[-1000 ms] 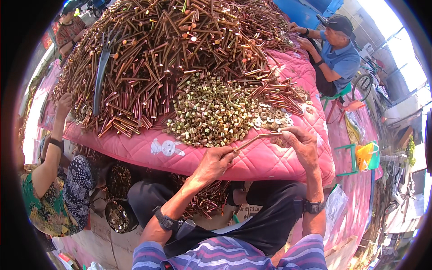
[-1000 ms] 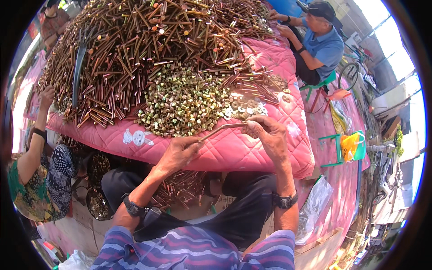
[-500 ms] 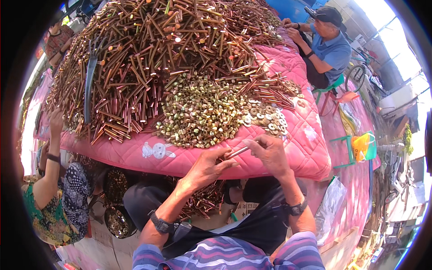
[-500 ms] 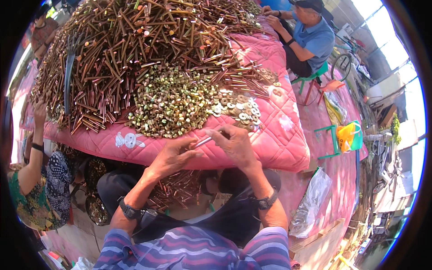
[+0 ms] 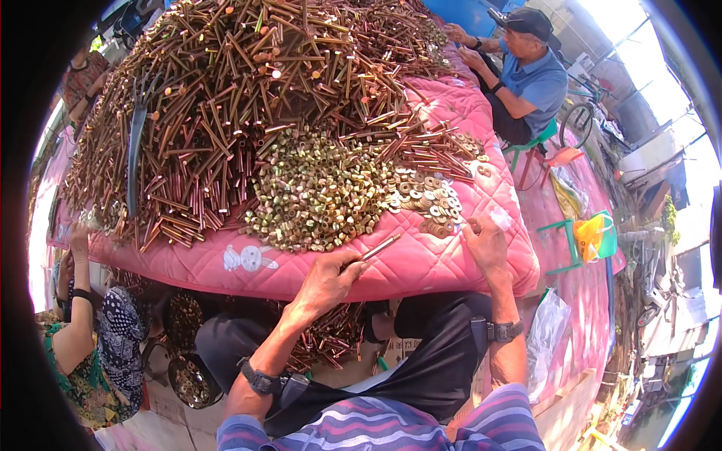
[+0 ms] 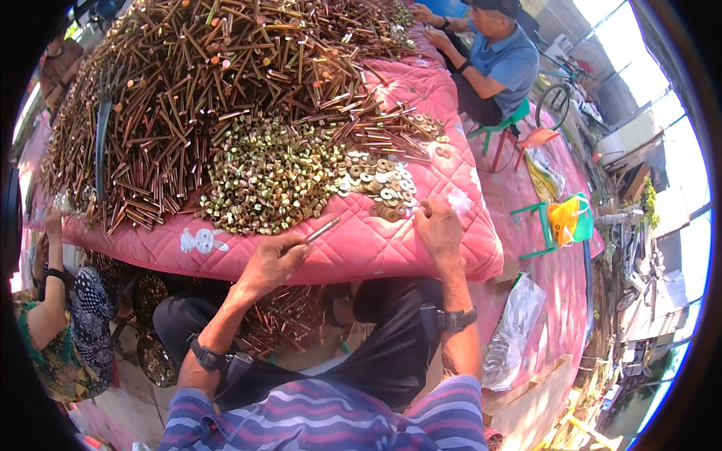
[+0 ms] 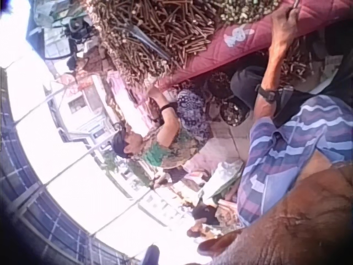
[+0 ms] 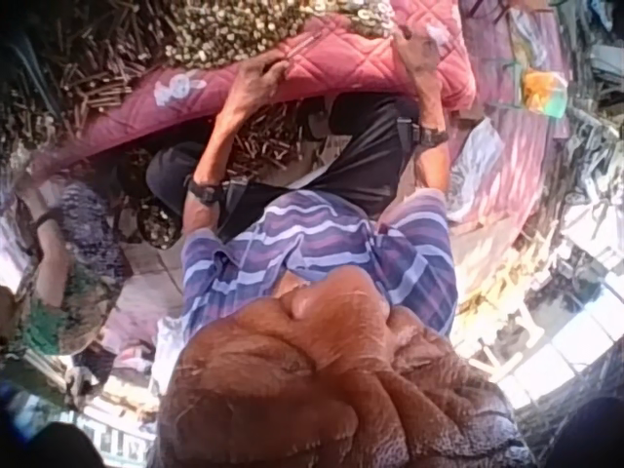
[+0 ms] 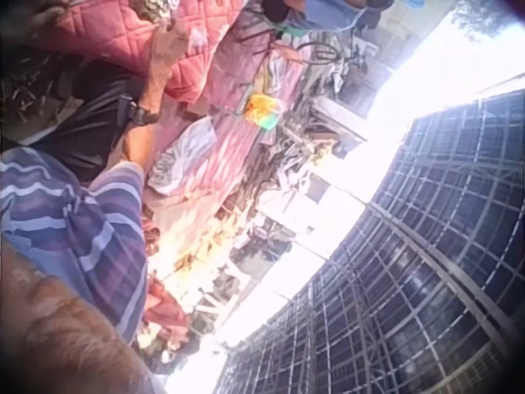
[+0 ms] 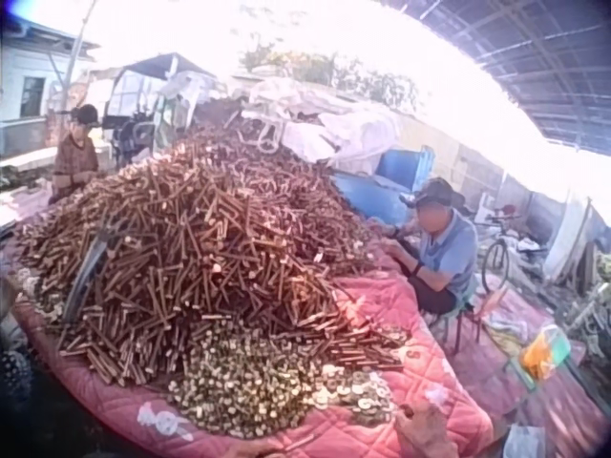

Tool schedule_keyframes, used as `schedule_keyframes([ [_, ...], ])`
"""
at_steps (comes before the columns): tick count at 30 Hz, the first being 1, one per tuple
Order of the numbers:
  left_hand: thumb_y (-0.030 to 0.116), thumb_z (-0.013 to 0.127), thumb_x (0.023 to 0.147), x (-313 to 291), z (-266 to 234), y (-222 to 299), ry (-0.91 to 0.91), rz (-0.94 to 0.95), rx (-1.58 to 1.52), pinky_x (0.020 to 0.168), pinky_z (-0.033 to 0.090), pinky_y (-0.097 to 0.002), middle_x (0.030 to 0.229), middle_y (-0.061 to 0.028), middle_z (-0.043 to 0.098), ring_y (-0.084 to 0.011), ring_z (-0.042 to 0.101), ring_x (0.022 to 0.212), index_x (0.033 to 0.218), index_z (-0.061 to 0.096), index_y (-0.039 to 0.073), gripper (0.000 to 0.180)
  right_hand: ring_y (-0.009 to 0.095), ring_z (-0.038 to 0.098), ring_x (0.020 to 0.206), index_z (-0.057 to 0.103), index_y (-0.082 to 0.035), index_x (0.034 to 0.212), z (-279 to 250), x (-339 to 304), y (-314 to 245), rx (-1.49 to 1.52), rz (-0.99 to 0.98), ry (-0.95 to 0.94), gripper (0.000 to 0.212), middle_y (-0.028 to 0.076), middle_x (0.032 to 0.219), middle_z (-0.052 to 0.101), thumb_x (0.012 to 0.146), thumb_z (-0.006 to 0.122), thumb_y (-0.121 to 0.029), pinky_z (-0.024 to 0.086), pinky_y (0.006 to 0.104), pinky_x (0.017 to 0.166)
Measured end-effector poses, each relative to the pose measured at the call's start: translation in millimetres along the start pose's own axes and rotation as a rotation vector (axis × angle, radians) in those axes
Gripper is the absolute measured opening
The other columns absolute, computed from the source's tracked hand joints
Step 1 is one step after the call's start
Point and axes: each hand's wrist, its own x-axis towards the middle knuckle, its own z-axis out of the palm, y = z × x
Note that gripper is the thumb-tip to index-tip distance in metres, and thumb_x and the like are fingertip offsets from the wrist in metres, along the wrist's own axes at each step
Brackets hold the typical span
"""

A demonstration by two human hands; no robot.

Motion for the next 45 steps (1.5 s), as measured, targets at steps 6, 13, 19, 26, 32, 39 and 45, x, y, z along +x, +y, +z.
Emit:
schedule_keyframes([
  [6,0.020,0.062,0.097,-1.1,-1.2,0.7,0.017,0.003,0.026,0.053,0.038,-0.0241,0.066,0.0052,0.051,-0.0037,0.045,0.060,0.096,0.070,0.001,0.021,0.032,0.071,0.076,0.069,-0.001,0.093,7.3,-2.3,7.4,0.014,-0.047,0.001,0.017,0.017,0.081,0.071,0.084,0.069,-0.015,0.054,0.0416,0.069],
  [13,0.021,0.060,0.097,-2.4,-2.6,4.5,0.000,-0.007,0.002,0.052,0.037,-0.0246,0.065,0.0051,0.050,-0.0041,0.044,0.060,0.093,0.069,0.000,0.023,0.024,0.069,0.070,0.066,0.003,0.092,4.6,-5.9,-18.6,0.168,-0.104,-0.022,0.012,0.016,0.081,0.070,0.085,0.068,-0.007,0.054,0.0357,0.066],
  [19,0.021,0.059,0.098,-2.0,-3.3,5.7,0.008,0.033,-0.002,0.054,0.036,-0.0256,0.066,0.0049,0.049,-0.0045,0.043,0.062,0.089,0.067,0.000,0.024,0.011,0.067,0.073,0.068,0.002,0.108,-5.3,-19.5,-77.4,0.619,-0.021,-0.284,0.017,0.006,0.087,0.071,0.093,0.063,-0.006,0.053,0.0254,0.061],
  [26,0.021,0.060,0.098,-2.1,-6.0,4.8,-0.004,0.021,0.002,0.055,0.036,-0.0259,0.066,0.0049,0.048,-0.0048,0.042,0.063,0.088,0.066,0.000,0.024,0.009,0.067,0.075,0.068,0.004,0.108,-2.4,-24.0,-105.9,0.877,-0.040,-0.436,0.021,0.006,0.087,0.070,0.093,0.070,-0.011,0.053,0.0219,0.059],
  [32,0.019,0.059,0.098,-3.4,-6.8,1.7,-0.006,0.059,0.009,0.057,0.038,-0.0266,0.067,0.0039,0.048,-0.0057,0.043,0.064,0.089,0.066,0.000,0.023,0.009,0.067,0.076,0.068,0.003,0.106,4.7,-24.7,-109.7,0.884,-0.076,-0.427,0.021,0.005,0.088,0.070,0.091,0.072,-0.011,0.054,0.0222,0.060],
  [39,0.018,0.060,0.098,-3.0,-7.6,1.4,-0.020,0.054,0.030,0.060,0.041,-0.0275,0.068,0.0024,0.052,-0.0066,0.046,0.067,0.093,0.067,-0.002,0.022,0.009,0.065,0.078,0.070,0.001,0.107,5.5,-25.7,-109.0,0.872,-0.149,-0.401,0.019,0.004,0.095,0.070,0.088,0.072,0.000,0.054,0.0221,0.064],
  [45,0.017,0.060,0.097,-2.5,-8.6,0.6,-0.032,0.025,0.020,0.060,0.041,-0.0268,0.069,0.0025,0.054,-0.0060,0.047,0.067,0.095,0.069,-0.002,0.021,0.012,0.067,0.086,0.068,0.003,0.108,6.9,-23.9,-107.0,0.812,-0.259,-0.406,0.020,0.007,0.101,0.068,0.089,0.068,0.004,0.056,0.0234,0.069],
])
